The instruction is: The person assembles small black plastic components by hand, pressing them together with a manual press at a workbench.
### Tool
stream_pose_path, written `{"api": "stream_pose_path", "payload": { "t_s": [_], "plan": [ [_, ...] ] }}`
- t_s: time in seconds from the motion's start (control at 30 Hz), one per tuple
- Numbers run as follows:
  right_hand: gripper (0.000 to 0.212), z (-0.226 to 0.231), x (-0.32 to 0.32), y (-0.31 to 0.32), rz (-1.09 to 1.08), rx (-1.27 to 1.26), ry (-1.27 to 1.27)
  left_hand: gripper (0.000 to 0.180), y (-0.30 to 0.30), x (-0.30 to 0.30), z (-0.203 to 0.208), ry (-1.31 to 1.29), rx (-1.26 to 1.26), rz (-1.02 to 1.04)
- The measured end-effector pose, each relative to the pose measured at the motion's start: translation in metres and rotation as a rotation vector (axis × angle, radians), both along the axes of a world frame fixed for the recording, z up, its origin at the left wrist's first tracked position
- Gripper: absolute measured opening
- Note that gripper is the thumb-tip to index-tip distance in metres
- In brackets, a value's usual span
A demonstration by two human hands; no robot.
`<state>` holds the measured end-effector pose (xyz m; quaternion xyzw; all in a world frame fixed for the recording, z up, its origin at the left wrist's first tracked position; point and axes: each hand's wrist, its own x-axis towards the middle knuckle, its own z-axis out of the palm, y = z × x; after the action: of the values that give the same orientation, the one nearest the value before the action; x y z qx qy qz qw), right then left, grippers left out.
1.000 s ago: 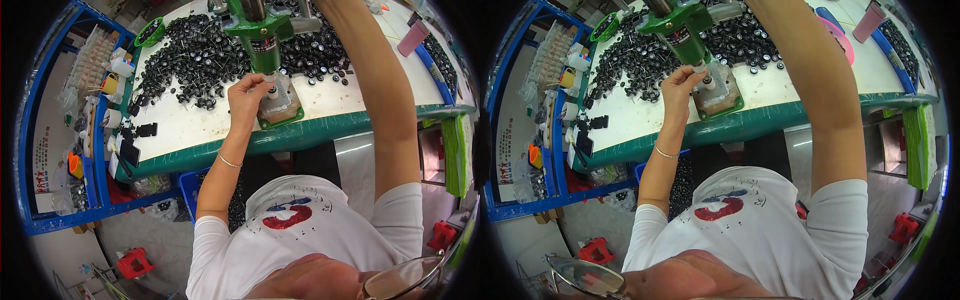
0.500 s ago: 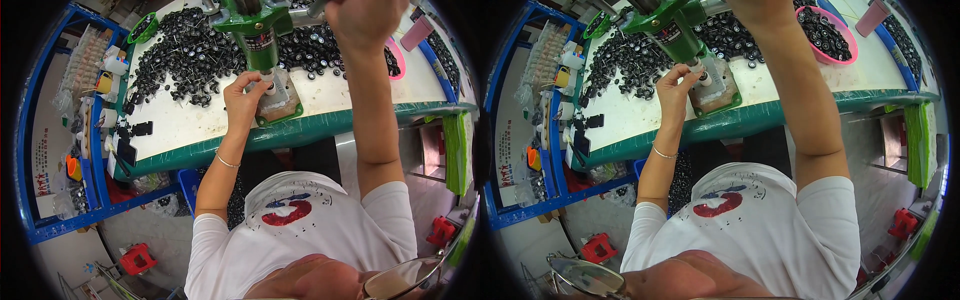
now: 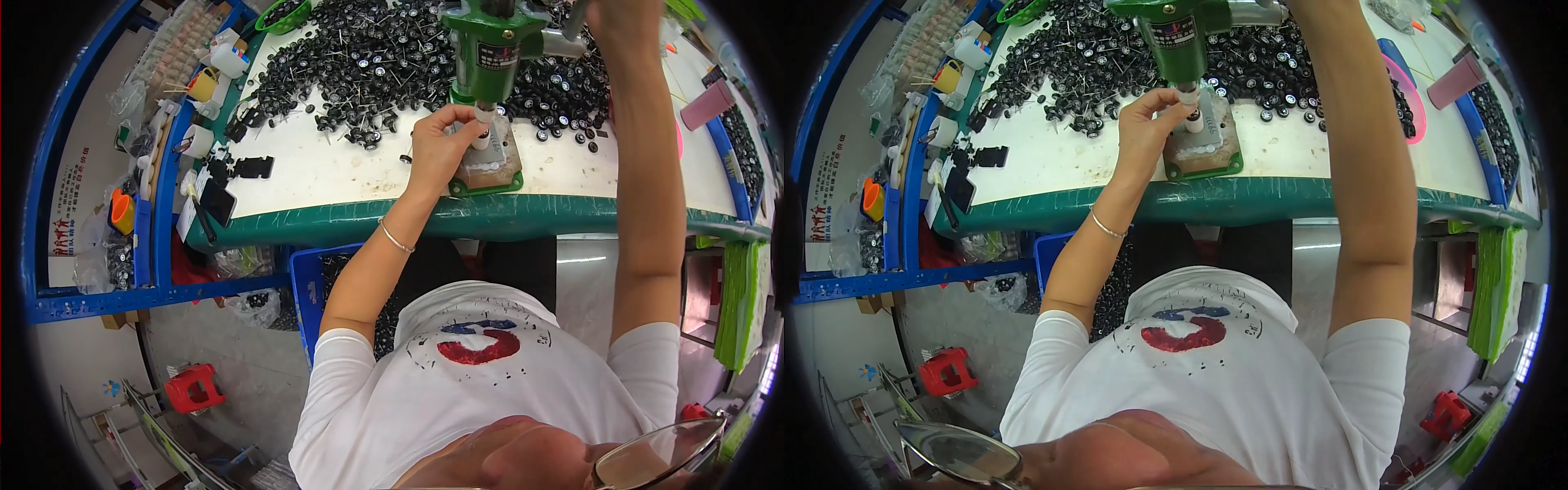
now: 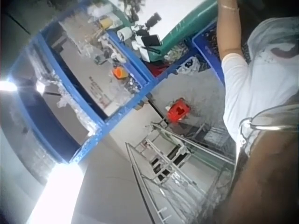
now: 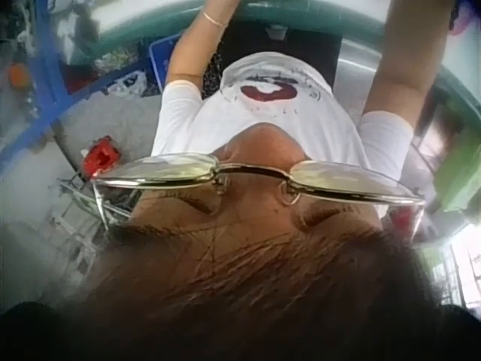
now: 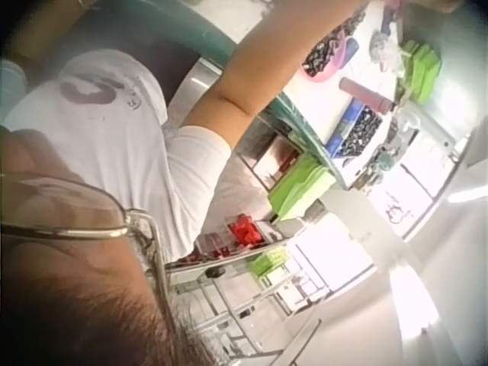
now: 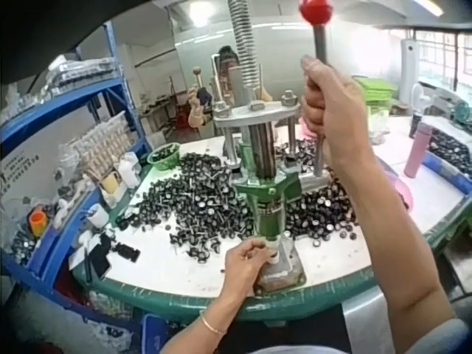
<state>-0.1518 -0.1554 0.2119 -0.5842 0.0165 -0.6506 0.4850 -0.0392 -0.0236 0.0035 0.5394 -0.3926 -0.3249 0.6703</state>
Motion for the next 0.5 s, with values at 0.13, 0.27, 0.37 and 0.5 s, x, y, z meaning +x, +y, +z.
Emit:
{"api": "stream_pose_path", "payload": {
  "t_s": [0.13, 0.27, 0.37, 0.5],
  "plan": [
    [0.024, 0.005, 0.005, -0.073, 0.540, 0.560, 0.177, 0.013, -0.003, 0.005, -0.001, 0.025, -0.043, -0.024],
    [0.027, -0.007, 0.013, -0.033, 0.076, 0.333, 0.315, 0.012, 0.013, 0.045, -0.015, -0.050, 0.088, 0.077],
    [0.034, -0.030, -0.005, -0.042, -0.140, 0.234, 0.393, 0.014, 0.028, 0.068, -0.018, -0.389, 0.333, 0.215],
    [0.037, -0.068, -0.056, -0.053, -0.189, 0.370, 0.524, 0.019, 0.031, 0.073, -0.025, -0.751, 0.433, 0.228]
  ]
}}
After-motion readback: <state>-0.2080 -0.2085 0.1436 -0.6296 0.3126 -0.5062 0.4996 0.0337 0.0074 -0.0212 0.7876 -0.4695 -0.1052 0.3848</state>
